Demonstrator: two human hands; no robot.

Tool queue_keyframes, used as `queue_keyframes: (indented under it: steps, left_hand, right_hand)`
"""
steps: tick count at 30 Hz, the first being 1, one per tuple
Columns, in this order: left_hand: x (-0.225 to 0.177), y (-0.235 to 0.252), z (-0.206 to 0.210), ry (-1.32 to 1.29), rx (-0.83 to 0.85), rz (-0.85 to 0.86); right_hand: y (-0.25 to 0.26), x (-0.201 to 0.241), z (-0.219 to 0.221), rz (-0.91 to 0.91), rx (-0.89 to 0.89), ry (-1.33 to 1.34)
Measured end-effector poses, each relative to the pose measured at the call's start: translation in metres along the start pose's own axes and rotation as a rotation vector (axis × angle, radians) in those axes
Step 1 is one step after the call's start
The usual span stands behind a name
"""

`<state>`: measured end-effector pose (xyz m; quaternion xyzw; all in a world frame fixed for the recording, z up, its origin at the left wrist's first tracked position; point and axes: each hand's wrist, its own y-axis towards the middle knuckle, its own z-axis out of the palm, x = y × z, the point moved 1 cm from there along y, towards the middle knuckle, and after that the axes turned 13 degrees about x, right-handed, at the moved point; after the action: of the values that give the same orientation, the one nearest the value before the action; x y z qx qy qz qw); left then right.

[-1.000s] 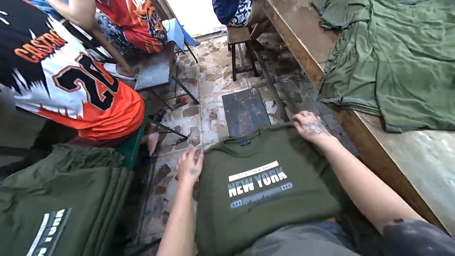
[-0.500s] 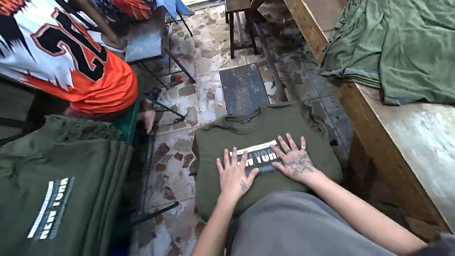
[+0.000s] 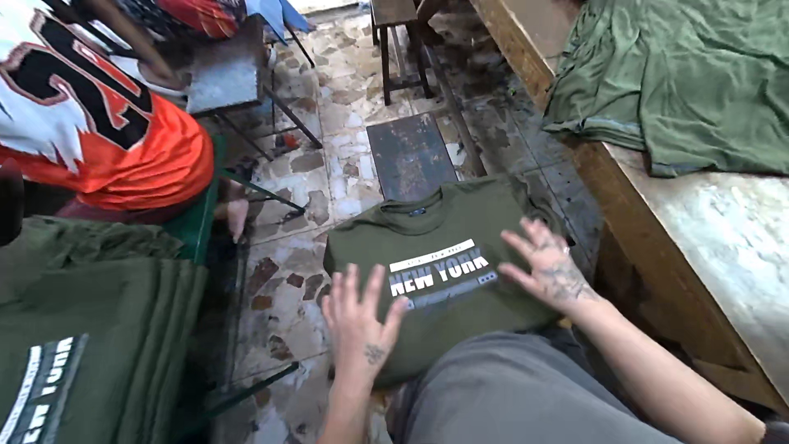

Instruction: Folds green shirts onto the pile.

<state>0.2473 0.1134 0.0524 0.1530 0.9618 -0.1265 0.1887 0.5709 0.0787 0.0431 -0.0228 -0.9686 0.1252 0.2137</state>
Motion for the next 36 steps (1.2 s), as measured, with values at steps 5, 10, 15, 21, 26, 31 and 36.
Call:
queue_keyframes:
  steps: [5, 10, 15, 21, 26, 31, 36]
  left_hand:
    - [0.05, -0.022, 0.064, -0.425, -0.038, -0.365]
    - [0.082, -0.025, 0.051, -0.949, 0.175, -0.888]
    - [0.095, 0.001, 0.034, -1.365, -0.011, -0.767]
    - [0.107, 0.012, 0.045, -1.578, -0.322, -0.421]
    - [0.097, 0.007, 0.027, -1.597, -0.402, -0.426]
    - [0.077, 0.011, 0.013, -1.738, -0.277, -0.469]
    - [0.1, 0.012, 0.036, -1.632, -0.153, -0.364]
  right_hand:
    - [-0.009, -0.062, 0.041, 0.333, 0.042, 0.43]
    - [-0.007, -0.084, 0.026, 0.73, 0.185, 0.891]
    - [0.008, -0.083, 0.007, 0.581, 0.105, 1.208]
    - [0.017, -0.016, -0.028, 0.328, -0.213, 1.211]
    - [0.018, 0.056, -0.081, 0.339, -0.179, 1.366]
    - [0.024, 0.072, -0.1, 0.346, -0.118, 1.211]
    - [0.061, 0.024, -0.065, 0.391, 0.046, 0.45]
